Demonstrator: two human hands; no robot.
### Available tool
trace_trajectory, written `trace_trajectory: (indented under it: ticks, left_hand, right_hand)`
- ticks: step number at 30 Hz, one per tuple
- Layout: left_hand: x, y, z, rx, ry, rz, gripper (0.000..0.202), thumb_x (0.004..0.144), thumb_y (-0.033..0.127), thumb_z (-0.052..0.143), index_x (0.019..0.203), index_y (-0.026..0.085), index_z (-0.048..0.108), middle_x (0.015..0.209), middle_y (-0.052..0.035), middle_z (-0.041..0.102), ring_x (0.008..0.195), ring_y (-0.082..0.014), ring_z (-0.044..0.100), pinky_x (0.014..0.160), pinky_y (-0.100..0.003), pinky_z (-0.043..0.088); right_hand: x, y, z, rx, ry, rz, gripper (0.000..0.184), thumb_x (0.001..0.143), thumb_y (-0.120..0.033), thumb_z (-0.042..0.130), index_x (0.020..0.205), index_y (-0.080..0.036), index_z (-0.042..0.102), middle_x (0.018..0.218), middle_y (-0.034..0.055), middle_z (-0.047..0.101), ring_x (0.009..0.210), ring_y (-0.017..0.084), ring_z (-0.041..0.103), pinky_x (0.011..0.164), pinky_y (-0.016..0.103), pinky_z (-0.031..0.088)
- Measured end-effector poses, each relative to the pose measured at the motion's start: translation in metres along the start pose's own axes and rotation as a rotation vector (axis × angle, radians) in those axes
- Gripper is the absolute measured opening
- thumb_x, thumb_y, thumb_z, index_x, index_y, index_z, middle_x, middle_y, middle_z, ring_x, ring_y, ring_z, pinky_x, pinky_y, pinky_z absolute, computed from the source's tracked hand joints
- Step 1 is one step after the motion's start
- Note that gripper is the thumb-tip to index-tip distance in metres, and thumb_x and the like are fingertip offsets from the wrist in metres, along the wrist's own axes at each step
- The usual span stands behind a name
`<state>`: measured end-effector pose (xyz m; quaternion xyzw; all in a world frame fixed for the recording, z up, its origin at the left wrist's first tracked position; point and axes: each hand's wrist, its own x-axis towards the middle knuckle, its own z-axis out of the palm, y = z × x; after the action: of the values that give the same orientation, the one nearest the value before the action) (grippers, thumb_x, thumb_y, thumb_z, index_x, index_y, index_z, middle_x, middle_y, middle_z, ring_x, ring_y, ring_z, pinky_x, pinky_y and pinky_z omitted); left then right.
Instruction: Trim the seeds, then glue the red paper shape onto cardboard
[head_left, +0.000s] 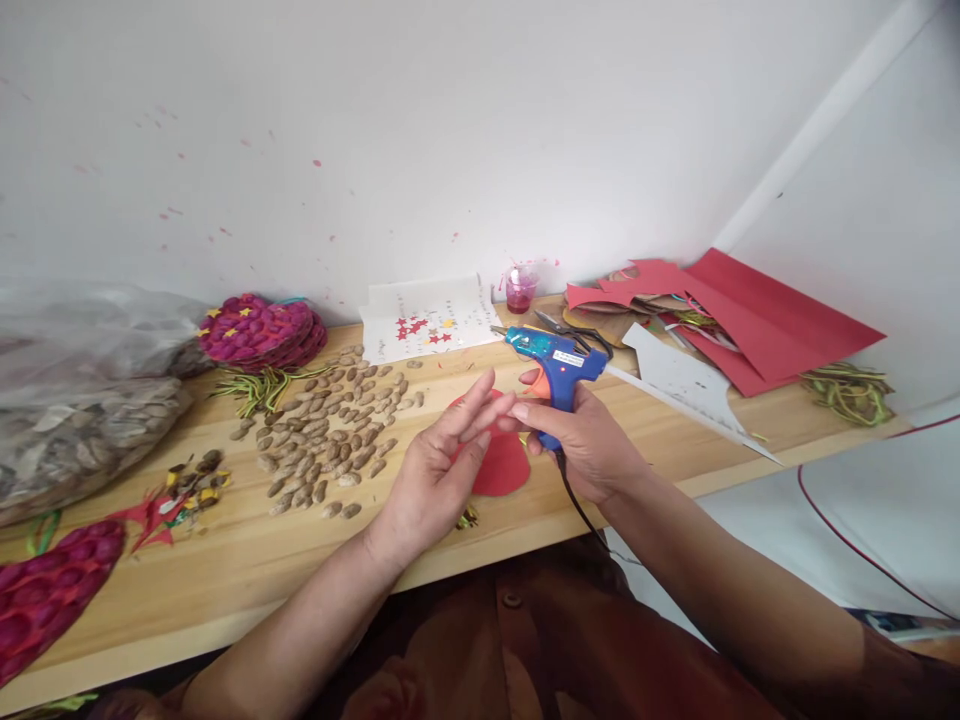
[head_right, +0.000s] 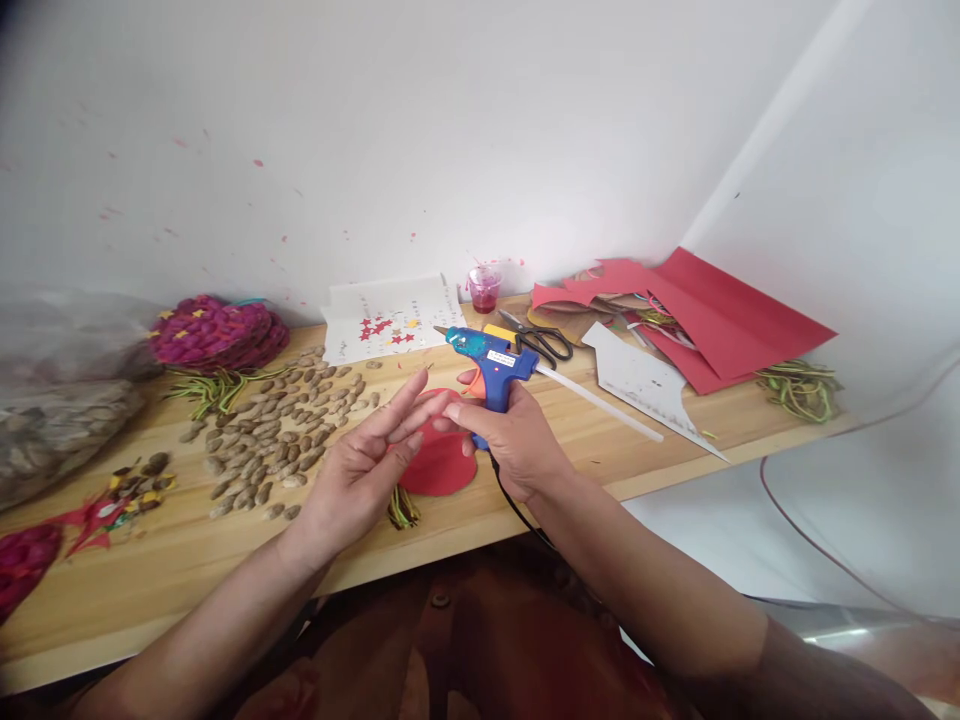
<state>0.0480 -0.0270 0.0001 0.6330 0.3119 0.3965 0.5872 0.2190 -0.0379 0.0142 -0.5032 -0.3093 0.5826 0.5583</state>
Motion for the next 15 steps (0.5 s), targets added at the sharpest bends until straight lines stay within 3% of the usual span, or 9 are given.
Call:
trace_trajectory:
  ticks: [6,9,13,15]
  left_hand:
    - [-0.0034,-0.0013,0.0010,0.129,0.019,0.070,0.058,0.099,0.025,0.051,0.155,0.029,0.035,0.141,-0.0057,0.061,0.144,-0.0186,0.042,0.124,-0.041,0.025]
    - [-0.0051,-0.0041,0.0004,0.270,0.024,0.158,0.057,0.100,0.021,0.049,0.154,0.031,0.036,0.142,-0.0043,0.061,0.143,-0.0179,0.043,0.126,-0.044,0.019]
    - [-0.0056,-0.0087,-0.0003,0.371,0.036,0.308,0.058,0.099,0.017,0.049,0.154,0.033,0.036,0.143,-0.0034,0.060,0.143,-0.0184,0.043,0.125,-0.045,0.022]
    - [-0.0059,-0.0089,0.0003,0.357,0.038,0.315,0.058,0.099,0.017,0.049,0.153,0.032,0.037,0.143,-0.0035,0.060,0.144,-0.0188,0.042,0.124,-0.045,0.023]
  right_hand:
    - [-0.0033,-0.0025,-0.0002,-0.021,-0.017,0.001,0.046,0.066,-0.027,0.081,0.104,-0.023,0.057,0.079,0.0008,0.074,0.078,0.021,0.074,0.046,0.021,0.040]
    - [-0.0038,-0.0014,-0.0015,-0.024,-0.030,0.008,0.047,0.065,-0.027,0.082,0.105,-0.023,0.057,0.078,-0.0002,0.073,0.078,0.021,0.073,0.046,0.020,0.040]
    - [-0.0034,-0.0008,-0.0030,-0.014,-0.033,0.001,0.046,0.064,-0.026,0.082,0.103,-0.023,0.058,0.073,-0.0013,0.070,0.073,0.019,0.071,0.045,0.021,0.039]
    - [-0.0032,-0.0011,-0.0035,-0.008,-0.034,0.000,0.045,0.064,-0.026,0.081,0.103,-0.023,0.059,0.073,-0.0012,0.070,0.072,0.019,0.071,0.045,0.021,0.039]
